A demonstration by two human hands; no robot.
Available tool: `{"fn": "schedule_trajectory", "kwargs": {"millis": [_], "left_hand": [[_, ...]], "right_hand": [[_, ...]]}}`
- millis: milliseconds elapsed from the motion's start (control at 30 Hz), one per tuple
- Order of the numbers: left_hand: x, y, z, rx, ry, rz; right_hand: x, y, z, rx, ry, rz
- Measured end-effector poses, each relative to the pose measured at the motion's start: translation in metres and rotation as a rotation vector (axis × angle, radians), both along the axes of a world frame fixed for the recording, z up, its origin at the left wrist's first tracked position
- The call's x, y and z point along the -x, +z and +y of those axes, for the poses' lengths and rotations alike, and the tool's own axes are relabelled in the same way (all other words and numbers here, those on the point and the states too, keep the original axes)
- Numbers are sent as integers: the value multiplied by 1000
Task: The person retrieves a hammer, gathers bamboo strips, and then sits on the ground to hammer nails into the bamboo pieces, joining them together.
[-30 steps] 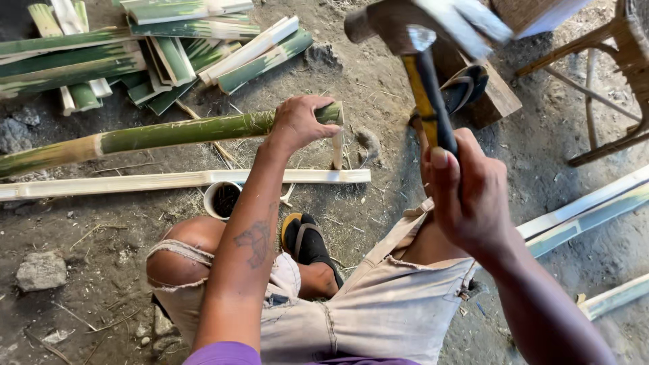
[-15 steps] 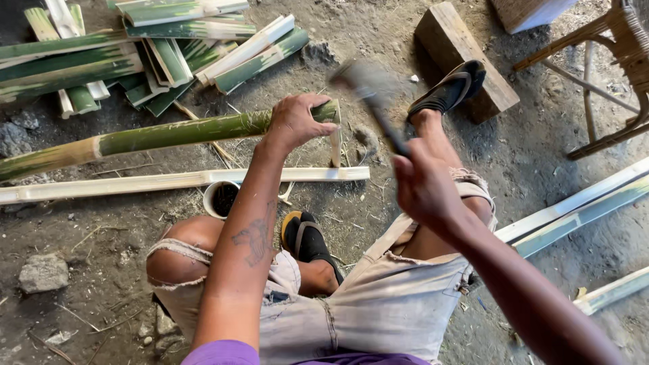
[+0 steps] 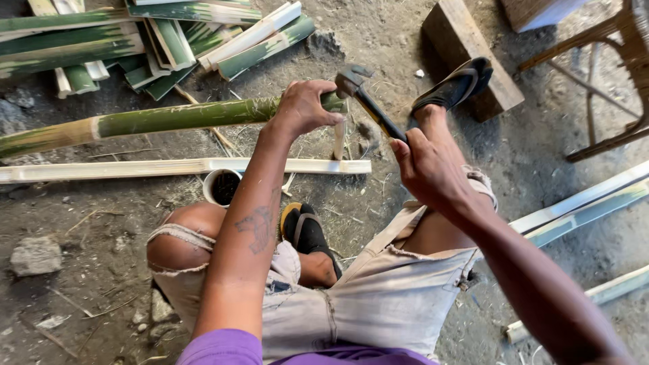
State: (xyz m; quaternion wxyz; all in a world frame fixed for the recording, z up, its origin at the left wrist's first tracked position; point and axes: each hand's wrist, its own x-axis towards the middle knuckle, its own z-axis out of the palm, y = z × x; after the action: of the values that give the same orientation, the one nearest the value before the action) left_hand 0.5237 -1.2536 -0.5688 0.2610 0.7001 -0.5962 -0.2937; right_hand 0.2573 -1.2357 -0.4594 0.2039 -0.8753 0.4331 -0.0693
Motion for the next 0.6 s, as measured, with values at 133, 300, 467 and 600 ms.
{"fn": "schedule_trajectory", "kwargs": {"millis": [133,300,467,600], "left_hand": [[-2,1,0,84,35,40],[2,0,2,24,47,13],[0,-9,-2,17,44,-18],[-4,-6,-8,-78,-26,-83]], "right_hand": [[8,-11,-6,263,259,-454],[11,-17,-10,387,254,-141],[11,-12,-10,0,-1,215],[9,-16,-16,382,166,-98]]}}
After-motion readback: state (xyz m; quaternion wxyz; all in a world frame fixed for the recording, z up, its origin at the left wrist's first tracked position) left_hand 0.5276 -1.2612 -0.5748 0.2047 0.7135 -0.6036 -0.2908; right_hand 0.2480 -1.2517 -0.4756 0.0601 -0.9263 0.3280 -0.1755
